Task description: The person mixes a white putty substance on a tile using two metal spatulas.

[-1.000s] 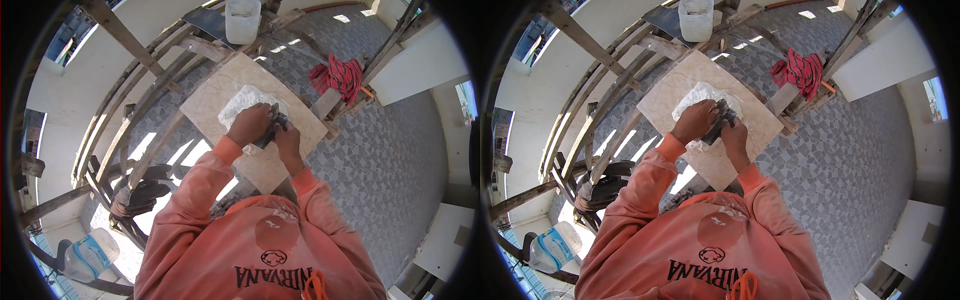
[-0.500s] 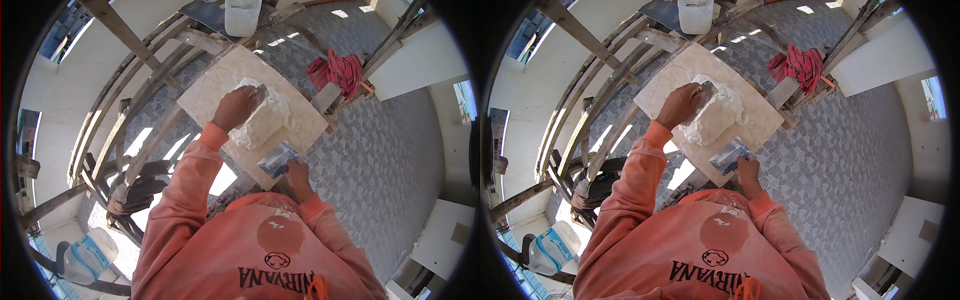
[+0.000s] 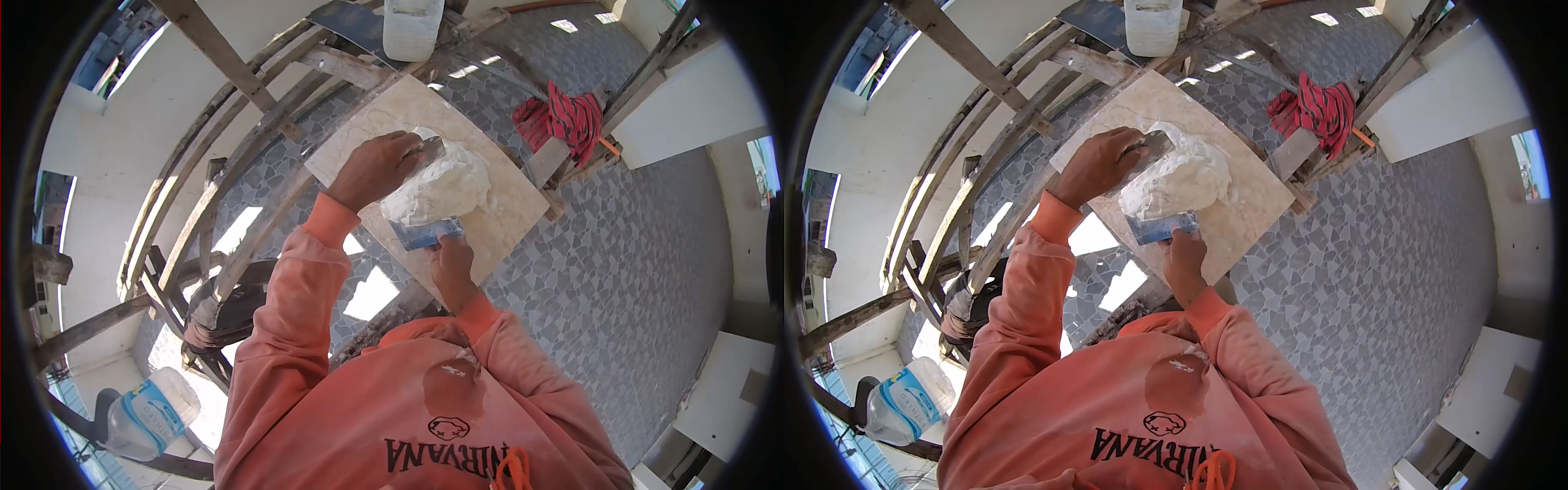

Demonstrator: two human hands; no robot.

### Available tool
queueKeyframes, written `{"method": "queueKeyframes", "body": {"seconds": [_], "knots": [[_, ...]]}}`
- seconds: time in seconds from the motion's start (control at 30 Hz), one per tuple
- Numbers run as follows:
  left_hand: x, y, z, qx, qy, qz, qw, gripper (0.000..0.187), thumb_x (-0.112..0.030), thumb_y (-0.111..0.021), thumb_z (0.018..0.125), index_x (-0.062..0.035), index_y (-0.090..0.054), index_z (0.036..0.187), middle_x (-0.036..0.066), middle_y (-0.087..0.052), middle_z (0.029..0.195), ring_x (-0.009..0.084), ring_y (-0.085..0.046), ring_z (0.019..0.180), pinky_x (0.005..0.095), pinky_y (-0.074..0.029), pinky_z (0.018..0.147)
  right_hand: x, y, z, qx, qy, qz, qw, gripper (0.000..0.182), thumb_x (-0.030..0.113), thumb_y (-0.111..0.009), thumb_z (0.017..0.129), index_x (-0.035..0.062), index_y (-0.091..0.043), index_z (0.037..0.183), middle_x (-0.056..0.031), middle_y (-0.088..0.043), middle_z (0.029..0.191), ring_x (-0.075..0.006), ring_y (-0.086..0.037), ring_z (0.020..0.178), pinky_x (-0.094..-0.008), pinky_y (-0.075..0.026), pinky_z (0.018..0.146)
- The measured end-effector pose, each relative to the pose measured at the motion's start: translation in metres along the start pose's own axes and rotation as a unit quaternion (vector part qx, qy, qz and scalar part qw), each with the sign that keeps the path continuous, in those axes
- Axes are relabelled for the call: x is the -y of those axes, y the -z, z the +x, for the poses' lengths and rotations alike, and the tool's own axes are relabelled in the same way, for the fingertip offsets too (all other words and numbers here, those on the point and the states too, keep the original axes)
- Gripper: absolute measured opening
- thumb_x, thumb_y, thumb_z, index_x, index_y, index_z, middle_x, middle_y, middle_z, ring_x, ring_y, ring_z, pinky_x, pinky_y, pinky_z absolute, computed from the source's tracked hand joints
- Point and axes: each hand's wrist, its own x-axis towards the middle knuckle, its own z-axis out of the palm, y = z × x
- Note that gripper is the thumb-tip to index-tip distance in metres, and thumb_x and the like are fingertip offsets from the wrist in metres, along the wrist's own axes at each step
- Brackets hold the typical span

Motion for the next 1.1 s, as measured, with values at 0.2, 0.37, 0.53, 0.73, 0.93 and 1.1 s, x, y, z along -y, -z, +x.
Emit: {"method": "queueKeyframes", "body": {"seconds": [0.2, 0.37, 0.53, 0.73, 0.93, 1.1], "knots": [[0.0, -0.003, 0.001, 0.016, 0.012, 0.004, 1.0, 0.025, -0.025, -0.057, 0.093, -0.0061, -0.065, 0.108, 0.016, -0.067, 0.101, 0.039, -0.065, 0.091, 0.0482, -0.051, 0.077, 0.022, -0.038, 0.004, 0.027, 0.025, -0.035, 0.999, 0.035, -0.004, -0.048, 0.094, -0.0045, -0.048, 0.128, -0.0169, -0.054, 0.123, -0.0324, -0.059, 0.111, -0.0513, -0.052, 0.097], [-0.005, -0.014, 0.0, 0.025, 0.03, 0.007, 0.999, 0.025, -0.025, -0.058, 0.093, -0.007, -0.066, 0.107, 0.017, -0.068, 0.099, 0.0387, -0.065, 0.09, 0.0487, -0.051, 0.077, 0.045, -0.057, 0.02, 0.056, 0.032, -0.125, 0.99, 0.03, -0.003, -0.048, 0.094, -0.0075, -0.05, 0.124, -0.0179, -0.058, 0.117, -0.0316, -0.064, 0.104, -0.0481, -0.058, 0.09], [-0.012, -0.043, 0.008, 0.016, 0.047, 0.022, 0.999, 0.023, -0.024, -0.058, 0.094, -0.0044, -0.065, 0.104, 0.017, -0.067, 0.098, 0.0396, -0.065, 0.09, 0.0492, -0.051, 0.078, 0.074, -0.08, 0.019, 0.073, 0.066, -0.273, 0.957, 0.025, 0.001, -0.053, 0.093, -0.008, -0.057, 0.115, -0.0151, -0.064, 0.107, -0.0247, -0.068, 0.089, -0.0379, -0.063, 0.077], [0.007, -0.059, 0.011, 0.005, 0.066, 0.078, 0.995, 0.019, -0.02, -0.057, 0.092, -0.0064, -0.065, 0.103, 0.016, -0.067, 0.101, 0.039, -0.066, 0.089, 0.0485, -0.053, 0.077, 0.097, -0.064, -0.006, 0.052, 0.081, -0.352, 0.931, 0.026, 0.002, -0.055, 0.092, -0.0063, -0.06, 0.116, -0.0134, -0.066, 0.104, -0.0229, -0.069, 0.082, -0.0357, -0.063, 0.074], [0.016, -0.041, 0.003, 0.011, 0.083, 0.029, 0.996, 0.024, -0.023, -0.057, 0.094, -0.0049, -0.065, 0.108, 0.016, -0.067, 0.103, 0.0392, -0.064, 0.092, 0.0472, -0.05, 0.081, 0.045, 0.038, -0.032, -0.066, -0.084, -0.155, 0.982, 0.032, 0.002, -0.053, 0.094, -0.0003, -0.053, 0.126, -0.0136, -0.06, 0.115, -0.0279, -0.064, 0.098, -0.0482, -0.057, 0.083], [0.01, -0.023, -0.004, -0.03, 0.053, 0.018, 0.998, 0.019, -0.02, -0.055, 0.093, -0.0065, -0.064, 0.103, 0.013, -0.066, 0.1, 0.0372, -0.065, 0.089, 0.0483, -0.051, 0.078, -0.029, 0.029, -0.03, -0.133, -0.075, -0.049, 0.987, 0.036, 0.003, -0.051, 0.096, 0.0023, -0.048, 0.131, -0.015, -0.055, 0.117, -0.0299, -0.061, 0.099, -0.0564, -0.05, 0.098]]}}
